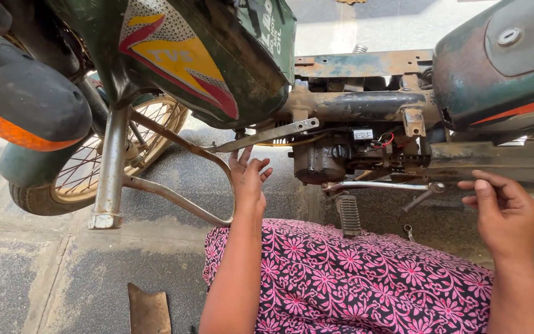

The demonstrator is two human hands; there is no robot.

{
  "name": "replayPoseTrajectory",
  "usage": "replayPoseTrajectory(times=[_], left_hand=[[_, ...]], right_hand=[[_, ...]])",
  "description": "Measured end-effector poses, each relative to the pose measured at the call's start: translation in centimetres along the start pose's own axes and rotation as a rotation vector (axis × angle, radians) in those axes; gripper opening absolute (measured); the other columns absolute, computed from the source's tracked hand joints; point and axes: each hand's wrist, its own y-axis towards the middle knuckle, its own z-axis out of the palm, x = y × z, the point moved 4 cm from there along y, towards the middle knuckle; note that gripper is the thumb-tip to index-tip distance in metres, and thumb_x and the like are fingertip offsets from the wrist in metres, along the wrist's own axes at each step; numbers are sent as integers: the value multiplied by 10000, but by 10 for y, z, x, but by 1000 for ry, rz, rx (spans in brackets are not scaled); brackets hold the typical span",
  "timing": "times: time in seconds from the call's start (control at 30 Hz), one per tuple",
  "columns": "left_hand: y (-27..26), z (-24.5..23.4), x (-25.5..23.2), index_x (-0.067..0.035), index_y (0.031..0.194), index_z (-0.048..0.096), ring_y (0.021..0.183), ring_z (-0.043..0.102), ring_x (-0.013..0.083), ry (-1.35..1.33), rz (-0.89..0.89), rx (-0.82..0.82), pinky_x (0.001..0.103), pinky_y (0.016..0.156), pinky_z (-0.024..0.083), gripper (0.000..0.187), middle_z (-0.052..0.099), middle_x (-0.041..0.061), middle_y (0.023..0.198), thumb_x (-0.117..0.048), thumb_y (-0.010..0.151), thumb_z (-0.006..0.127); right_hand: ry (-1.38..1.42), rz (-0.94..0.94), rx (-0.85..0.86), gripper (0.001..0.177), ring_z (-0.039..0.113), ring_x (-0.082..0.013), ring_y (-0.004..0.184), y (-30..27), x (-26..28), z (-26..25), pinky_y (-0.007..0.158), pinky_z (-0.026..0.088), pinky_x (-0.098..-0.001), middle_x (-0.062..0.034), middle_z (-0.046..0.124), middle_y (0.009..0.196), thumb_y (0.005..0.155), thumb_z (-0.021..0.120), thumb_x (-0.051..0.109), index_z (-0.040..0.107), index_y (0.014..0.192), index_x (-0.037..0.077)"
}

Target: The person uses a wrench to loosen and remove bolts from the motorcycle's seat area. They then remove the seat and a side panel, placing them on the ground. Finally, the person reaches under the motorcycle to adjust or inspect the wiring and internal components.

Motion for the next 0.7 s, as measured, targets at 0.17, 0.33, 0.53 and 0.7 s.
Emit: replayPoseTrajectory(times=[0.17,0.33,0.53,0.7], left_hand=[[7,-6,7,-160,1571,257,809,636,123,-47,-22,1,292,697,565,740,580,70,1464,-18,889,506],[8,-11,10,-157,1557,282,702,576,87,-175,-27,20,274,620,544,756,606,79,1459,-4,864,543],[15,-17,17,-150,1555,276,681,554,85,-178,-31,17,265,579,528,786,611,82,1449,-7,839,567],[17,-18,20,-143,1557,288,676,545,74,-207,-34,12,252,570,516,758,624,86,1432,-63,864,582]], right_hand=[[18,-10,3,156,690,-114,841,0,-1,-2,793,560,-249,-144,738,1051,1165,603,49,676,1237,-68],[43,3,-11,155,688,-120,873,1,0,-2,780,556,-244,-137,738,1052,1156,602,52,671,1235,-62],[71,-4,-4,151,684,-112,874,2,-1,0,788,557,-244,-131,738,1044,1157,604,55,675,1226,-58],[70,4,-6,154,683,-113,872,3,2,0,787,558,-246,-130,740,1043,1149,605,56,678,1226,-55]])
